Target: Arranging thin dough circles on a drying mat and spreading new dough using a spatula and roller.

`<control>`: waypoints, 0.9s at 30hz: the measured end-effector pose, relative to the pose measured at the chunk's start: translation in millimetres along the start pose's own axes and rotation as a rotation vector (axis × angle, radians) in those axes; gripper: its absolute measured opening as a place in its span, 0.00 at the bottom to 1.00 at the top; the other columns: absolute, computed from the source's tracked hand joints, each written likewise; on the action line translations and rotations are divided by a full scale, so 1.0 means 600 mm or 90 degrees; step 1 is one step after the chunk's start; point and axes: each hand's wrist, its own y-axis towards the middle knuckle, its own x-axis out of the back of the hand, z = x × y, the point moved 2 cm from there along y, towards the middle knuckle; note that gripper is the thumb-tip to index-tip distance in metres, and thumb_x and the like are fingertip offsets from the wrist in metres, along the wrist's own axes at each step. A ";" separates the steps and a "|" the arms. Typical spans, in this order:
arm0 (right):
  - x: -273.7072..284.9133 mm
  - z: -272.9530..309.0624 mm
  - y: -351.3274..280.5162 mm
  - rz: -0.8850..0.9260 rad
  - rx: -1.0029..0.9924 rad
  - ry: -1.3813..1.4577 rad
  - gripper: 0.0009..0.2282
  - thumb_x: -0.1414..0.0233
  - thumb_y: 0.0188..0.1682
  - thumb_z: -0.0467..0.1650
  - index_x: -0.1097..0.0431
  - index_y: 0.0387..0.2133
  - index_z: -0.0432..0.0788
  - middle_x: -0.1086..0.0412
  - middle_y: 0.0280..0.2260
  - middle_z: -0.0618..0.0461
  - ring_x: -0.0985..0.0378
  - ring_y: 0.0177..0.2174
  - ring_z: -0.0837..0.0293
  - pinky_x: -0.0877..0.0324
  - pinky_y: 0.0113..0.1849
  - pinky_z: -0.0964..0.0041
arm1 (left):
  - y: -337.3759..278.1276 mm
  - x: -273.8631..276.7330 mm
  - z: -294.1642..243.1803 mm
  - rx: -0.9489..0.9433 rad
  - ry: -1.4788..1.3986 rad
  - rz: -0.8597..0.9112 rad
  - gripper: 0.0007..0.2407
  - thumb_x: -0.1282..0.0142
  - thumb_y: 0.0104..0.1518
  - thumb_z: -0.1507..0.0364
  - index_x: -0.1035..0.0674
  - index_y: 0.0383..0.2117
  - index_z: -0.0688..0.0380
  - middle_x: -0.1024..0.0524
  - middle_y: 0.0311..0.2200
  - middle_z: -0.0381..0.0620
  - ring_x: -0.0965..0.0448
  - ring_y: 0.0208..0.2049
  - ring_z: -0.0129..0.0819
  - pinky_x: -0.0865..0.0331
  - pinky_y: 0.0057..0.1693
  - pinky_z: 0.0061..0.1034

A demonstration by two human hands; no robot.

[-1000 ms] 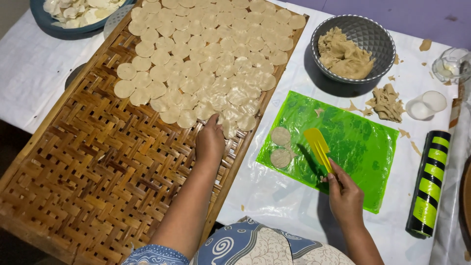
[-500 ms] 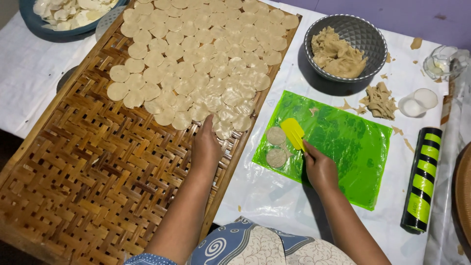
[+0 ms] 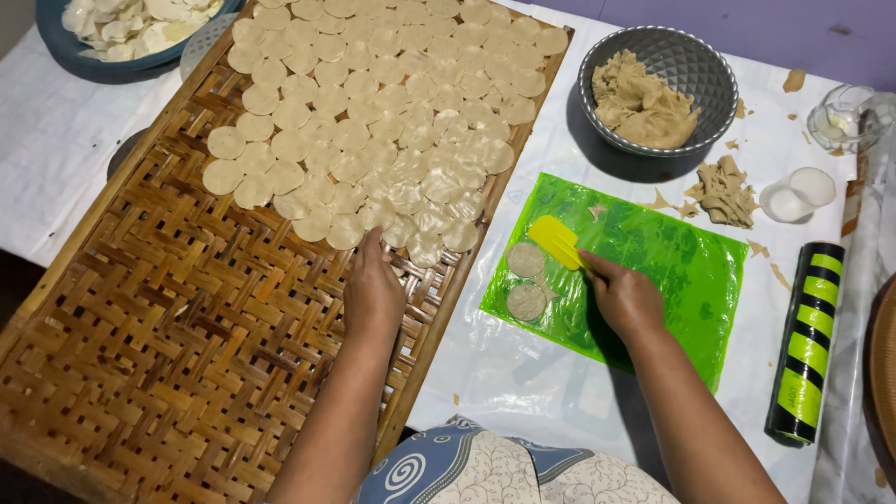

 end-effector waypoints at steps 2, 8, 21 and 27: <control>0.007 0.008 -0.004 0.025 0.004 -0.006 0.17 0.49 0.53 0.40 0.30 0.53 0.82 0.21 0.42 0.46 0.22 0.47 0.40 0.27 0.50 0.45 | -0.007 0.004 -0.007 -0.019 0.003 -0.012 0.18 0.57 0.64 0.79 0.31 0.61 0.62 0.33 0.60 0.71 0.31 0.59 0.68 0.32 0.59 0.53; 0.016 0.005 0.004 0.055 0.015 -0.012 0.17 0.49 0.54 0.39 0.30 0.54 0.79 0.21 0.42 0.42 0.22 0.48 0.38 0.27 0.51 0.44 | -0.027 0.011 -0.047 -0.021 -0.056 0.047 0.18 0.53 0.63 0.79 0.28 0.60 0.60 0.39 0.64 0.71 0.38 0.65 0.68 0.37 0.64 0.53; 0.008 0.012 -0.025 0.152 0.096 0.337 0.17 0.45 0.50 0.29 0.23 0.52 0.56 0.25 0.52 0.46 0.28 0.55 0.38 0.32 0.55 0.42 | -0.071 -0.153 -0.031 0.528 -0.854 0.453 0.20 0.59 0.70 0.63 0.26 0.56 0.69 0.23 0.52 0.67 0.19 0.51 0.52 0.21 0.54 0.33; 0.036 0.048 -0.116 0.132 0.276 0.104 0.21 0.48 0.50 0.28 0.24 0.53 0.69 0.18 0.37 0.53 0.18 0.32 0.53 0.23 0.40 0.60 | -0.059 -0.207 0.055 0.666 -0.973 0.477 0.22 0.53 0.68 0.59 0.23 0.48 0.74 0.22 0.44 0.72 0.19 0.47 0.63 0.19 0.50 0.40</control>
